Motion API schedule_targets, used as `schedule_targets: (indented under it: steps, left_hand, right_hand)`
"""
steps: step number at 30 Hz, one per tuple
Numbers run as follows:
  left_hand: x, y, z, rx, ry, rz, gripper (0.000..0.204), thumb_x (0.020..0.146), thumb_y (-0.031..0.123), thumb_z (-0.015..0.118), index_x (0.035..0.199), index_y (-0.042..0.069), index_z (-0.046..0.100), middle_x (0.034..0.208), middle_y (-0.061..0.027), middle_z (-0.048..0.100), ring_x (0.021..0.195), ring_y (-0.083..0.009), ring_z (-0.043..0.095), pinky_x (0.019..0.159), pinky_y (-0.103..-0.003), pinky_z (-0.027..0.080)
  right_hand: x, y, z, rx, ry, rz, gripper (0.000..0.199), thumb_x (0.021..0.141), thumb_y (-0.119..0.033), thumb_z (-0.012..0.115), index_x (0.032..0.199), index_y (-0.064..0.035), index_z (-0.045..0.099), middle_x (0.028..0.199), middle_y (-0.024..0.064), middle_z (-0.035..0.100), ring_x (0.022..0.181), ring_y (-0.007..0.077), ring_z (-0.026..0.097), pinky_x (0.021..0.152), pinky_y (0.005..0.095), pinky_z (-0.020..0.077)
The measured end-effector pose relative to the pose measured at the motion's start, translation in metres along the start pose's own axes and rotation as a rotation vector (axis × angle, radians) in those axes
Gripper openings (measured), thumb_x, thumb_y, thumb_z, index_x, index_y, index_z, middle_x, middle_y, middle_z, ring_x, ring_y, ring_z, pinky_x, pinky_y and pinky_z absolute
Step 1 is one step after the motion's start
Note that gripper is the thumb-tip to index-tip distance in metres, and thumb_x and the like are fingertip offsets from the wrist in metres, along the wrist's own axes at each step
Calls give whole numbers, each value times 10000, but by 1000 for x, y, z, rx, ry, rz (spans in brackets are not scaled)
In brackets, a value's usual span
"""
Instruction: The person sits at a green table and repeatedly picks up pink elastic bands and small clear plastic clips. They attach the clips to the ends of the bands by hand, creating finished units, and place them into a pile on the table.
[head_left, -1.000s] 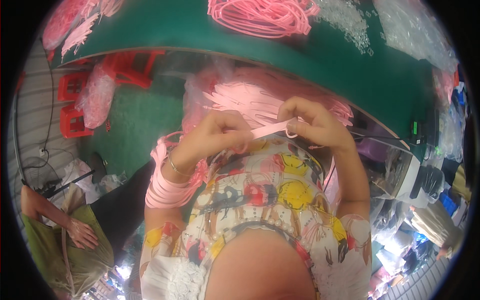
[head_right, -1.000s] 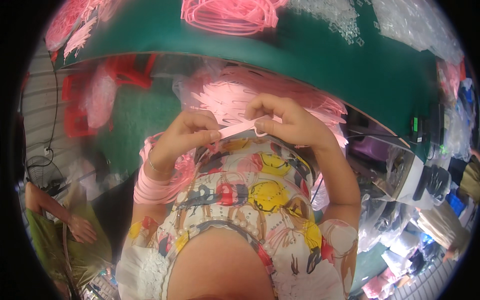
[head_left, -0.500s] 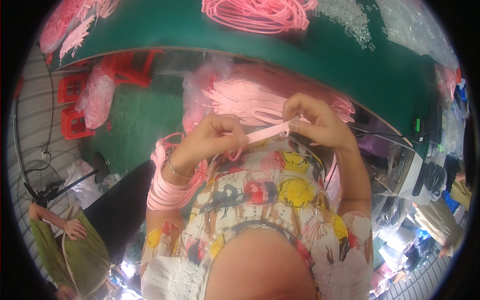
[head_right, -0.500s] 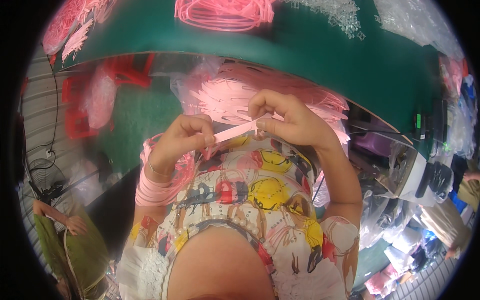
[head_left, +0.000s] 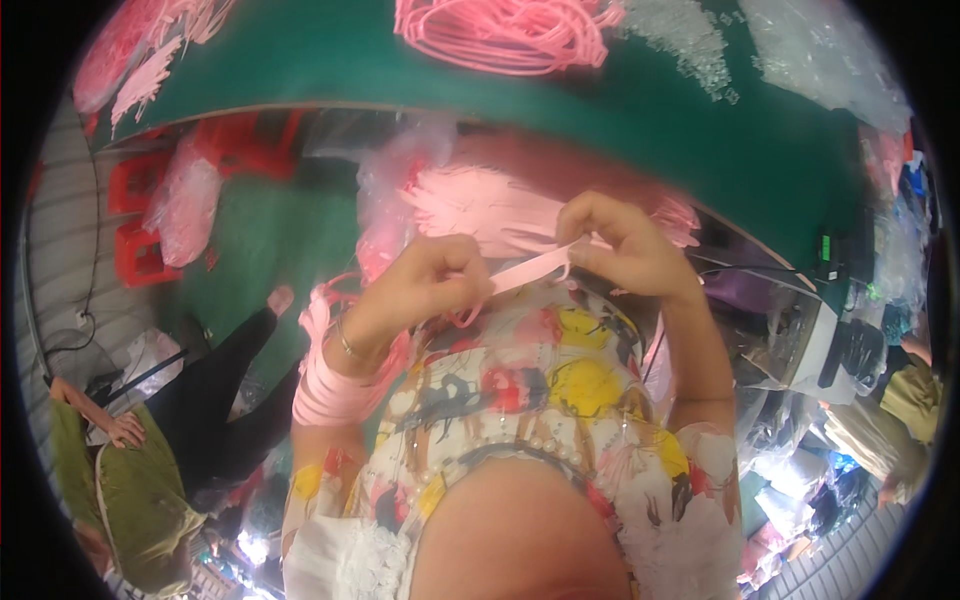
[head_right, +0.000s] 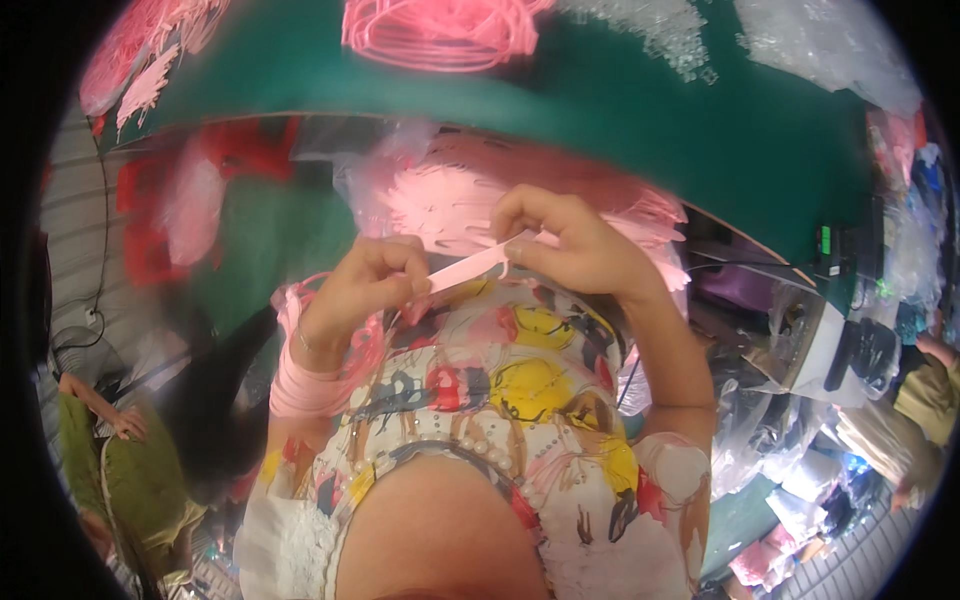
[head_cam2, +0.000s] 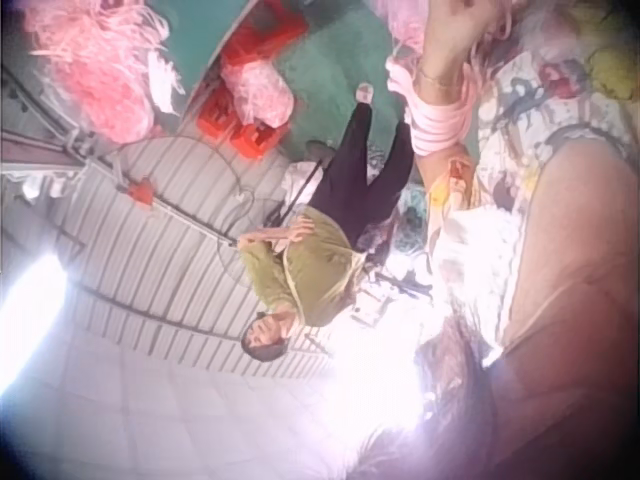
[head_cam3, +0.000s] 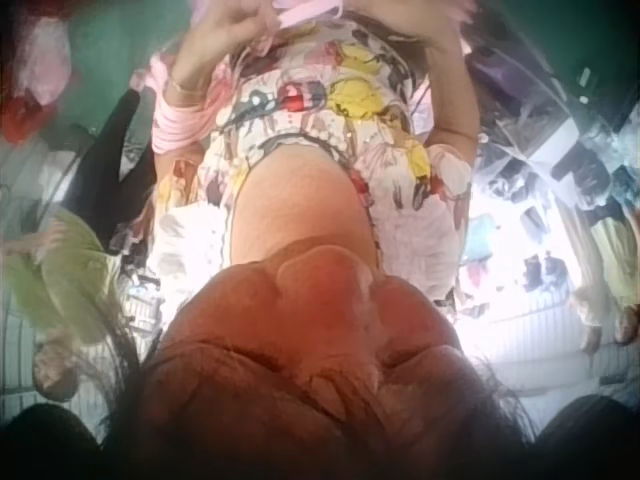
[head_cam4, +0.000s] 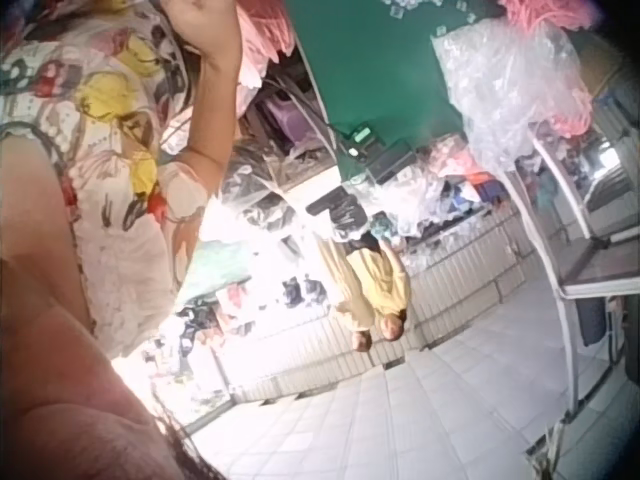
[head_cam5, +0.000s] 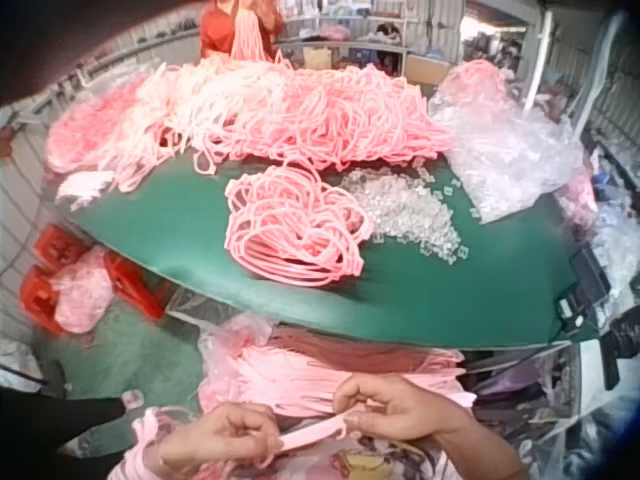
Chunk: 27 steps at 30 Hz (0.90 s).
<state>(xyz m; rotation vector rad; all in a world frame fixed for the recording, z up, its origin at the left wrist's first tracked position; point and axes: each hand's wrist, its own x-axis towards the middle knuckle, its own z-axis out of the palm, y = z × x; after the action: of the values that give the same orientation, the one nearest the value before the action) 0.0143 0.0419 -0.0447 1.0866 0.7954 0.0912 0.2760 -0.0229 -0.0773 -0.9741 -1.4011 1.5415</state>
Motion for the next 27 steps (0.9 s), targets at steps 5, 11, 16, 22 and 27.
schedule_targets:
  steps: [5, 11, 16, 22, 27]
  left_hand:
    - [5, -6, 7, 121, -34, 232, 87, 756, 38, 577, 719, -14, 637, 758, -37, 529, 602, -107, 552, 518, -234, 412]
    - [2, 5, 28, 332, 1, 290, 83, 776, 71, 626, 753, -5, 651, 720, -50, 550, 641, -106, 530, 559, -256, 403]
    - [3, 3, 37, 330, -9, 307, 97, 776, 89, 638, 779, -5, 663, 725, -63, 587, 626, -118, 537, 560, -261, 419]
    - [3, 2, 37, 377, -31, 324, 108, 778, 97, 639, 798, -1, 677, 720, -67, 590, 619, -125, 543, 564, -267, 429]
    - [4, 5, 37, 374, -40, 320, 106, 776, 93, 638, 799, -4, 675, 704, -63, 578, 603, -130, 531, 551, -270, 418]
  right_hand:
    - [-3, -2, 5, -152, 17, 151, 161, 839, -79, 595, 989, -25, 572, 912, 81, 619, 835, 157, 614, 728, 326, 496]
    - [-15, -10, 2, -663, 45, -54, 232, 780, -77, 645, 1008, -41, 618, 991, 108, 627, 1001, 284, 572, 884, 383, 447]
    - [-6, -44, -65, -892, 859, -164, 102, 811, -67, 626, 895, -26, 666, 866, 118, 662, 813, 251, 633, 755, 343, 488]
    - [-6, -21, -131, -1361, 965, 99, 171, 815, -220, 655, 929, -93, 672, 861, 68, 627, 836, 270, 592, 736, 390, 460]
    - [-3, -7, -131, -1506, 933, 51, 142, 818, -199, 646, 910, -92, 666, 885, 74, 621, 857, 287, 582, 746, 396, 461]
